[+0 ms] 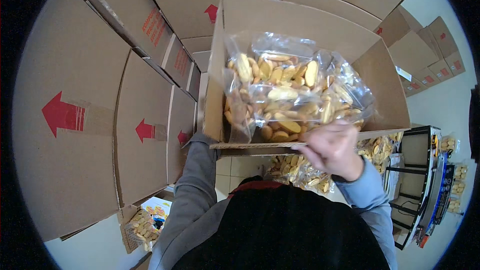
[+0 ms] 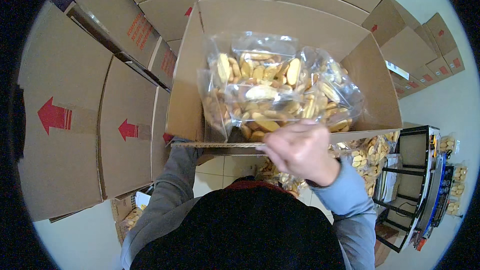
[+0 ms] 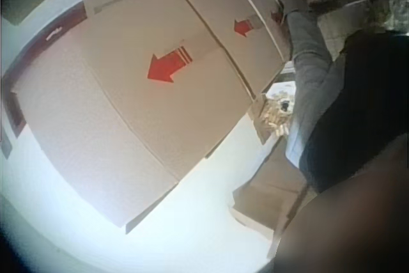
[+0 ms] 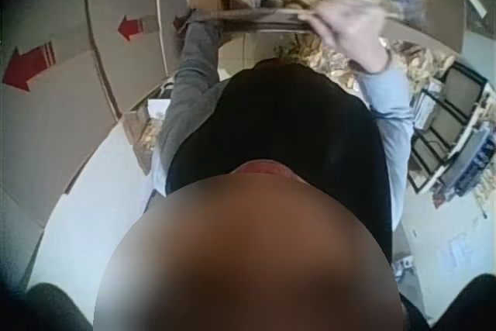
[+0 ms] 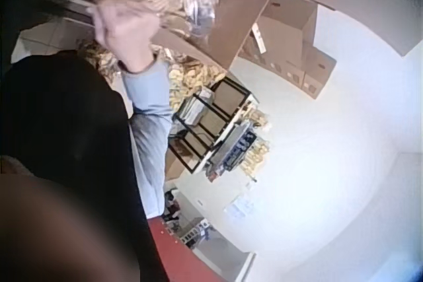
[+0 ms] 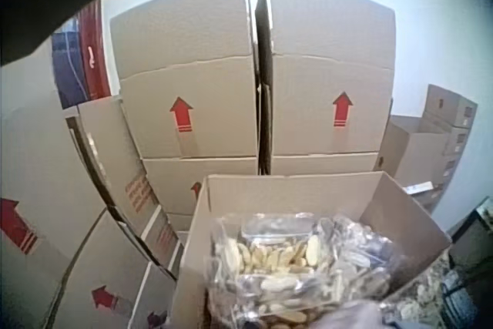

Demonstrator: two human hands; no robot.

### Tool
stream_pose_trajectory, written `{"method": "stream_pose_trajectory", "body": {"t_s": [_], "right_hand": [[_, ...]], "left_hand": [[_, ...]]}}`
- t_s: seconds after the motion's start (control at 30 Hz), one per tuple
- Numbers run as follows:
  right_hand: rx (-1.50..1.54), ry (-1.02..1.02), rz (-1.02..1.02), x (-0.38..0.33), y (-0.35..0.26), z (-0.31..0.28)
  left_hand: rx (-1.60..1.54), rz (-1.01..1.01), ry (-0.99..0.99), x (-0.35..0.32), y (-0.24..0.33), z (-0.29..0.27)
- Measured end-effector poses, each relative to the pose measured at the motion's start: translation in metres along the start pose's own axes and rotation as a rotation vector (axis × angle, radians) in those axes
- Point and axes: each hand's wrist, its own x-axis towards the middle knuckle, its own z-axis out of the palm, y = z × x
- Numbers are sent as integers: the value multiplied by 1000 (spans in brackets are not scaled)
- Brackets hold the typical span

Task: The person sits on the floor and packs individually wrapped cookies from a large pile into a cardboard box. They pick up each package, place it into the box, and occasionally adjust the arrangement. The task continues until the box is filled and then lifted.

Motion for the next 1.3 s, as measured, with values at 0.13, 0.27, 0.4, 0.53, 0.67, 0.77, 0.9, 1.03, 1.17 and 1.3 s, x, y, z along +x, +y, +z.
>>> {"method": "stream_pose_trajectory", "body": {"t_s": [0.13, 0.27, 0.4, 0.53, 0.67, 0.77, 0.9, 1.03, 1.17, 1.3], "right_hand": [[-6, 21, -27, -9, 0, 1], [60, 47, -50, -22, -1, -5], [56, 96, -52, -26, -2, -4], [-82, 22, -103, -26, -6, 0], [144, 228, -229, -29, -8, -4], [120, 420, -253, -64, 22, -41], [-196, 1226, 512, -157, 78, -38], [205, 1286, 1255, -278, 149, 18], [843, 1011, 1452, -365, 172, 126], [875, 940, 1411, -299, 136, 132]], "left_hand": [[-82, 8, 76, -12, 5, 5], [-169, 14, 163, -21, 17, 6], [-315, 35, 258, -33, 31, 11], [-534, 72, 355, -51, 36, 4], [-864, 150, 478, -88, 33, 0], [-1140, 298, 619, -130, 37, 3], [-873, 797, 1075, -213, 79, 28], [-194, 1165, 1568, -246, 111, 37], [643, 1189, 1312, -265, 160, 23], [632, 1188, 1362, -248, 148, 11]]}}
